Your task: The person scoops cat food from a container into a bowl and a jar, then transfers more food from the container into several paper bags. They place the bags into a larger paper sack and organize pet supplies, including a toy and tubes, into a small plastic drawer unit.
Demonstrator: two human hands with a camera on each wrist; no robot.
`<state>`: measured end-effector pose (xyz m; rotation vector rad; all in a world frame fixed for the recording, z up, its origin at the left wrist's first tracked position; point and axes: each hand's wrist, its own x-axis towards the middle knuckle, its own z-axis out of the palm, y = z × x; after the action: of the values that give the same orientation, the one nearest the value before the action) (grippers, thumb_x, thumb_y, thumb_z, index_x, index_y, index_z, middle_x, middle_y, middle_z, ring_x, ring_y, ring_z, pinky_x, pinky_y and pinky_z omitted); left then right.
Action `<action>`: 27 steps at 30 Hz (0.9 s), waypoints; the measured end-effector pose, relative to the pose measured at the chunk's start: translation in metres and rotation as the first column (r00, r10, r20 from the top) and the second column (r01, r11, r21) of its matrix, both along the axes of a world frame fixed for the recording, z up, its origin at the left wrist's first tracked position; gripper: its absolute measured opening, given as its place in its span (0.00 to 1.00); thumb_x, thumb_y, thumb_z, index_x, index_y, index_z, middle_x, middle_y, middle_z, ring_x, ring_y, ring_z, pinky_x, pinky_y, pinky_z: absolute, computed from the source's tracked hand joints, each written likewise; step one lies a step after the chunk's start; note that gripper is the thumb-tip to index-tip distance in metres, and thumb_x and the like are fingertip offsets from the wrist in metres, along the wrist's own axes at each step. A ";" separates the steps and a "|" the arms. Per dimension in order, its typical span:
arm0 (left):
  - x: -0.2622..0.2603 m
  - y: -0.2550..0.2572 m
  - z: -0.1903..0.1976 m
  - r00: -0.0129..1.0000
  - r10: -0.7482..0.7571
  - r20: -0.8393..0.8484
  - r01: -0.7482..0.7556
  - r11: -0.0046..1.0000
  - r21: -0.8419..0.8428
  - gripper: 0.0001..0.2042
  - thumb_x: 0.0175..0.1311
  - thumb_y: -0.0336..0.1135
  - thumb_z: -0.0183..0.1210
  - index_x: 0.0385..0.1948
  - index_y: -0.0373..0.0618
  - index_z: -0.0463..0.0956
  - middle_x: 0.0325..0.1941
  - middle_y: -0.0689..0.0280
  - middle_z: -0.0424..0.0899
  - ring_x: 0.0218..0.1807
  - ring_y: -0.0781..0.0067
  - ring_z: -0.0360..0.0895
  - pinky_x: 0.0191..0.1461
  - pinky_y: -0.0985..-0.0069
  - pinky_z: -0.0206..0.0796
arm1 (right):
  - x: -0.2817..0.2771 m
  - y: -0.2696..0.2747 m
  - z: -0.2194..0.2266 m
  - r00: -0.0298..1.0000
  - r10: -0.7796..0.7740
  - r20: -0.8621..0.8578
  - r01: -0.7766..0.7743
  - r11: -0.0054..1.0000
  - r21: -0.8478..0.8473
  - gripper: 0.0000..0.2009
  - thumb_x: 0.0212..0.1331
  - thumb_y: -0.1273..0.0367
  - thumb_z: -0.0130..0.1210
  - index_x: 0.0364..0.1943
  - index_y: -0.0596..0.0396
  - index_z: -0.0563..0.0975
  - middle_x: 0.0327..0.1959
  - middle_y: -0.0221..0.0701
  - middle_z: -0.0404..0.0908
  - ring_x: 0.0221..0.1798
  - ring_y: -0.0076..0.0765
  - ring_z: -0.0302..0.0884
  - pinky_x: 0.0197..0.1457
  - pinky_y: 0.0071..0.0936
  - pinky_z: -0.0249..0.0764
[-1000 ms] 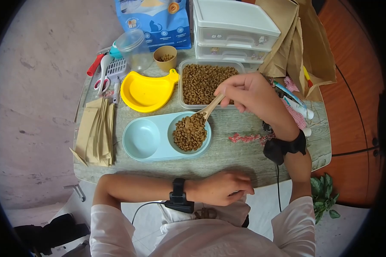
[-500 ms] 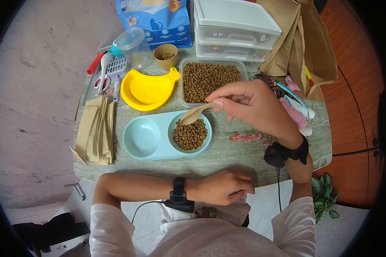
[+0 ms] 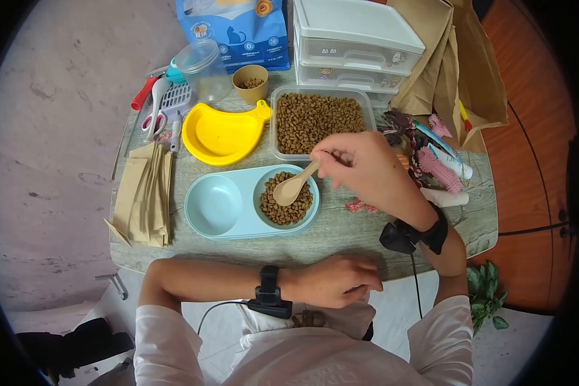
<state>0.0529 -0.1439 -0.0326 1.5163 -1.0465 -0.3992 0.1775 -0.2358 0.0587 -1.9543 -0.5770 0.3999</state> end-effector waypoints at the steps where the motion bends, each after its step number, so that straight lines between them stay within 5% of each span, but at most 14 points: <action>1: 0.000 0.000 0.000 1.000 0.001 0.004 0.000 1.000 -0.009 0.11 0.53 0.22 0.51 0.38 0.41 0.76 0.37 0.60 0.76 0.41 0.57 0.74 0.44 0.64 0.68 | 0.000 0.000 -0.002 1.000 0.017 0.003 -0.016 0.998 -0.056 0.09 0.60 0.69 0.53 0.33 0.63 0.79 0.20 0.32 0.80 0.21 0.22 0.79 0.26 0.20 0.72; 4: 0.000 0.000 -0.001 1.000 0.000 0.003 0.000 1.000 -0.005 0.11 0.53 0.22 0.51 0.38 0.41 0.76 0.37 0.60 0.76 0.41 0.57 0.73 0.44 0.64 0.68 | -0.001 -0.002 0.003 0.999 -0.033 0.032 0.031 0.998 0.047 0.08 0.59 0.70 0.53 0.31 0.63 0.79 0.18 0.32 0.79 0.21 0.22 0.78 0.25 0.20 0.72; 17: -0.001 0.001 0.000 1.000 0.013 0.004 -0.013 1.000 -0.007 0.11 0.53 0.22 0.51 0.38 0.41 0.76 0.36 0.60 0.76 0.41 0.58 0.74 0.43 0.64 0.68 | 0.004 -0.011 0.011 0.989 0.044 0.142 -0.036 0.998 -0.058 0.08 0.58 0.71 0.54 0.31 0.64 0.79 0.18 0.32 0.78 0.21 0.22 0.78 0.26 0.20 0.71; 19: -0.001 0.000 -0.001 1.000 0.013 0.007 -0.013 1.000 -0.011 0.11 0.53 0.22 0.51 0.38 0.41 0.76 0.36 0.60 0.76 0.40 0.58 0.74 0.43 0.64 0.68 | 0.002 -0.012 0.031 0.996 -0.088 -0.002 0.087 0.996 -0.029 0.08 0.59 0.70 0.54 0.34 0.63 0.80 0.21 0.31 0.80 0.22 0.21 0.77 0.25 0.20 0.70; 23: -0.001 0.001 -0.001 1.000 0.013 -0.002 -0.013 1.000 -0.005 0.10 0.53 0.22 0.51 0.38 0.41 0.76 0.36 0.60 0.75 0.40 0.58 0.74 0.43 0.64 0.68 | 0.013 -0.028 0.037 0.981 -0.192 0.025 0.187 0.972 0.143 0.09 0.60 0.69 0.54 0.37 0.62 0.80 0.23 0.31 0.81 0.22 0.20 0.76 0.26 0.18 0.70; 26: -0.001 0.000 -0.001 1.000 0.013 0.009 -0.013 1.000 -0.011 0.11 0.53 0.22 0.51 0.37 0.41 0.76 0.35 0.60 0.75 0.40 0.57 0.74 0.42 0.64 0.68 | 0.029 -0.037 0.031 0.911 -0.329 0.249 0.297 0.942 0.157 0.10 0.60 0.68 0.54 0.37 0.62 0.80 0.21 0.31 0.79 0.22 0.21 0.74 0.28 0.19 0.70; 27: -0.001 0.000 -0.001 1.000 0.014 -0.001 -0.014 1.000 -0.014 0.11 0.53 0.22 0.51 0.37 0.41 0.76 0.35 0.60 0.75 0.40 0.57 0.74 0.42 0.64 0.68 | 0.036 -0.040 0.026 0.828 -0.363 0.427 0.385 0.922 0.037 0.10 0.59 0.68 0.54 0.36 0.62 0.80 0.19 0.32 0.78 0.22 0.22 0.75 0.28 0.21 0.69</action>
<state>0.0522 -0.1443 -0.0340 1.5099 -1.0358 -0.3825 0.2134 -0.2761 0.0850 -2.1581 -0.4382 -0.2772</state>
